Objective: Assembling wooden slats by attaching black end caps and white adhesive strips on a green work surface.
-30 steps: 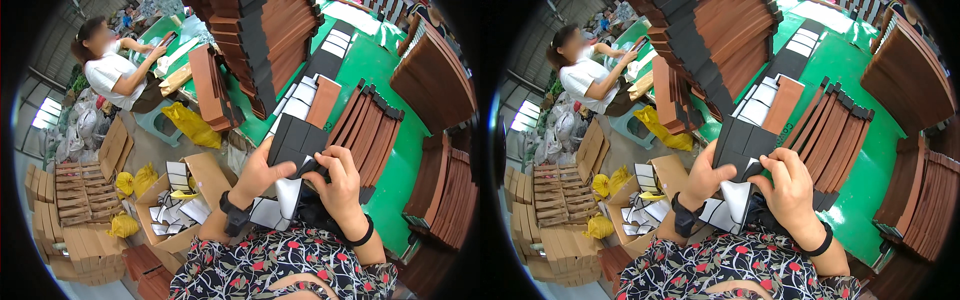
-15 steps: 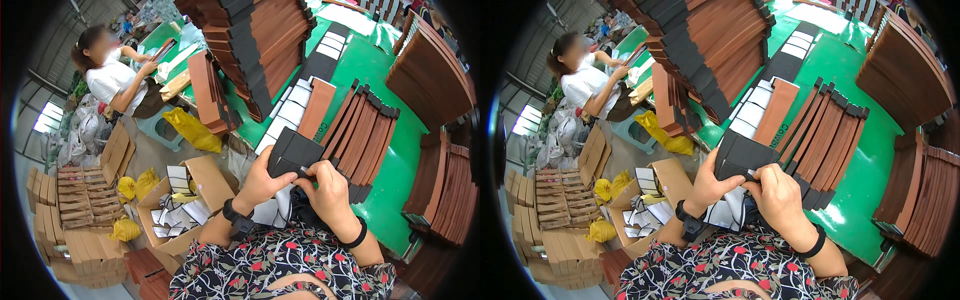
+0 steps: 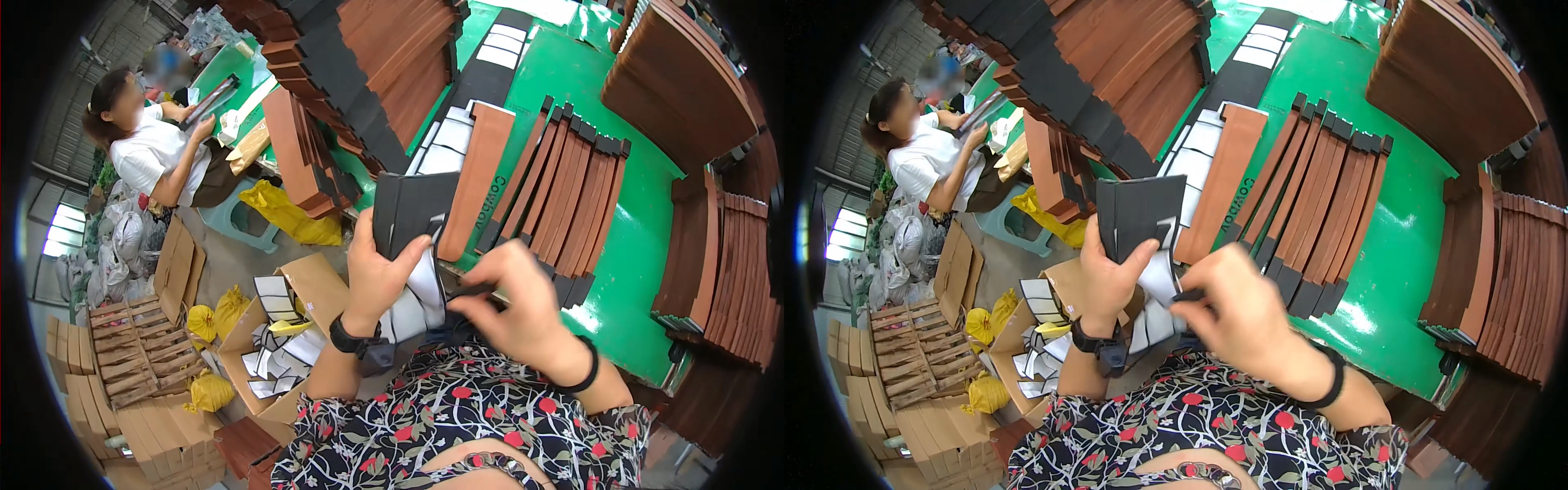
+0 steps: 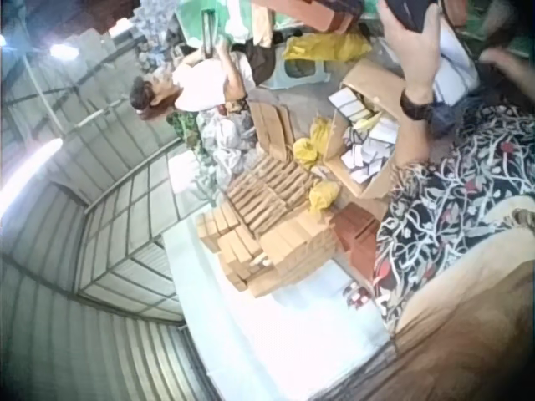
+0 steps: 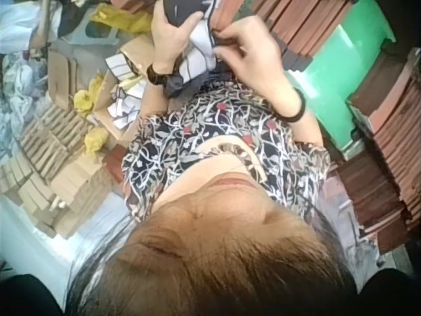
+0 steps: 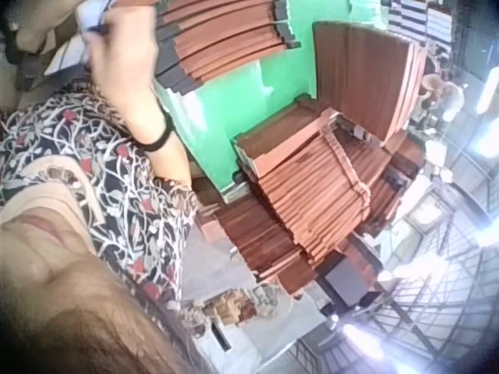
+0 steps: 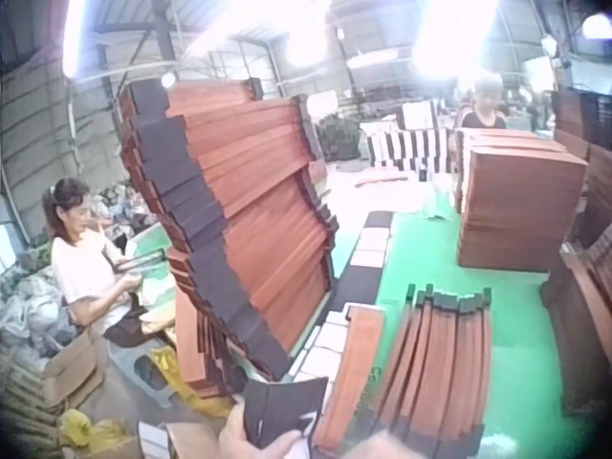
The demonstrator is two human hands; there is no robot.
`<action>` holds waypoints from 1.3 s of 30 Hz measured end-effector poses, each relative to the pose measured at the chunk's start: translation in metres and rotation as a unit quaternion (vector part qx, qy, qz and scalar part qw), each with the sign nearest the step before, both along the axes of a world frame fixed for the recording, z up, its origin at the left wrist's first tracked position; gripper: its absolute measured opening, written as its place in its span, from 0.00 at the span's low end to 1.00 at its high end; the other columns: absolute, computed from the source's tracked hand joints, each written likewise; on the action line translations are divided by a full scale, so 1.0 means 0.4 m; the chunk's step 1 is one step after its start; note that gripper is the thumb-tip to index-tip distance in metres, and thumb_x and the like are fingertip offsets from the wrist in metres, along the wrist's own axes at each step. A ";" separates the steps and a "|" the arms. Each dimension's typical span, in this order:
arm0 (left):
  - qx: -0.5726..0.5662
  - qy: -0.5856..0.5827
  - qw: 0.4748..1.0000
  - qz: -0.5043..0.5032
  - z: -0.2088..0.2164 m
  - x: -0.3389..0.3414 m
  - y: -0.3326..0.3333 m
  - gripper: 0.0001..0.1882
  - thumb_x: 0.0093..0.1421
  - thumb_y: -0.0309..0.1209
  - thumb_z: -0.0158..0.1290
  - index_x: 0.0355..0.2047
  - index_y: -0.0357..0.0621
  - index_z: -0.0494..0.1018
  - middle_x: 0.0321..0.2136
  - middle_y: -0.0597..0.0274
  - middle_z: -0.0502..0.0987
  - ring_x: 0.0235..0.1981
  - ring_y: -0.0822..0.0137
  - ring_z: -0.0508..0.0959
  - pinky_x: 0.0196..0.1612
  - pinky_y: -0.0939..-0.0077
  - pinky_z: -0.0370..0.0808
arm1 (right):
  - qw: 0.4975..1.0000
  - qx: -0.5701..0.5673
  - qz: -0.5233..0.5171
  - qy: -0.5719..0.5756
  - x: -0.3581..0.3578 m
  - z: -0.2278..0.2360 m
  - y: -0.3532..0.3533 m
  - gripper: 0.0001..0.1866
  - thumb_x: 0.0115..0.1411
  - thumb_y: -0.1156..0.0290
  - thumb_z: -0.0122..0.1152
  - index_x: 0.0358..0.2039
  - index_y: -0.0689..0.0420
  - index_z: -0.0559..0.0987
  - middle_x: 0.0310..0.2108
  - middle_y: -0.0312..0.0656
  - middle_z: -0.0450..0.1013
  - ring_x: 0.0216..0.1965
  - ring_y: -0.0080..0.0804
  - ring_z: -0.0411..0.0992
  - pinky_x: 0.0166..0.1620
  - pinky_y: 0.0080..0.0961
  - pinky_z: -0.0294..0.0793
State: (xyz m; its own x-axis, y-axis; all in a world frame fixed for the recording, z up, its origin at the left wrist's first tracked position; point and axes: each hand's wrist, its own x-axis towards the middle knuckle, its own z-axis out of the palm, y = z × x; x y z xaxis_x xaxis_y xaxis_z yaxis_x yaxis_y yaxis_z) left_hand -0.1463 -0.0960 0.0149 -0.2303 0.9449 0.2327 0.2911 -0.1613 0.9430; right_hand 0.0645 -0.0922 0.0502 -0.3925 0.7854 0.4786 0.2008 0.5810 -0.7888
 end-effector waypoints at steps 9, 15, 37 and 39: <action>0.249 0.317 0.915 -0.010 0.091 0.029 0.171 0.28 0.56 0.27 0.67 0.55 0.39 0.69 0.40 0.49 0.79 0.36 0.49 0.82 0.37 0.66 0.78 | 0.966 -0.210 -0.138 -0.057 0.208 0.022 0.073 0.26 0.47 0.85 0.73 0.44 0.59 0.69 0.38 0.38 0.67 0.32 0.25 0.68 0.35 0.23 0.73; 0.256 0.424 0.869 -0.009 0.048 0.080 0.335 0.33 0.56 0.30 0.66 0.60 0.39 0.66 0.39 0.51 0.78 0.35 0.50 0.81 0.34 0.63 0.78 | 0.972 -0.082 -0.177 -0.134 0.218 -0.033 0.084 0.28 0.45 0.90 0.70 0.44 0.61 0.68 0.41 0.45 0.65 0.35 0.37 0.72 0.34 0.29 0.76; 0.072 0.583 0.805 -0.084 -0.153 0.038 0.474 0.29 0.63 0.34 0.56 0.61 0.32 0.66 0.66 0.41 0.63 0.68 0.44 0.63 0.70 0.48 0.57 | 0.994 -0.071 -0.060 -0.056 0.214 -0.058 0.109 0.34 0.42 0.93 0.66 0.53 0.60 0.75 0.52 0.49 0.65 0.38 0.33 0.73 0.38 0.26 0.78; 0.074 0.585 0.806 -0.041 -0.173 0.048 0.478 0.29 0.64 0.32 0.55 0.62 0.32 0.65 0.67 0.40 0.62 0.70 0.44 0.61 0.71 0.49 0.57 | 0.993 -0.082 -0.056 -0.059 0.208 -0.054 0.106 0.34 0.43 0.92 0.67 0.53 0.59 0.75 0.54 0.49 0.64 0.39 0.33 0.73 0.39 0.26 0.78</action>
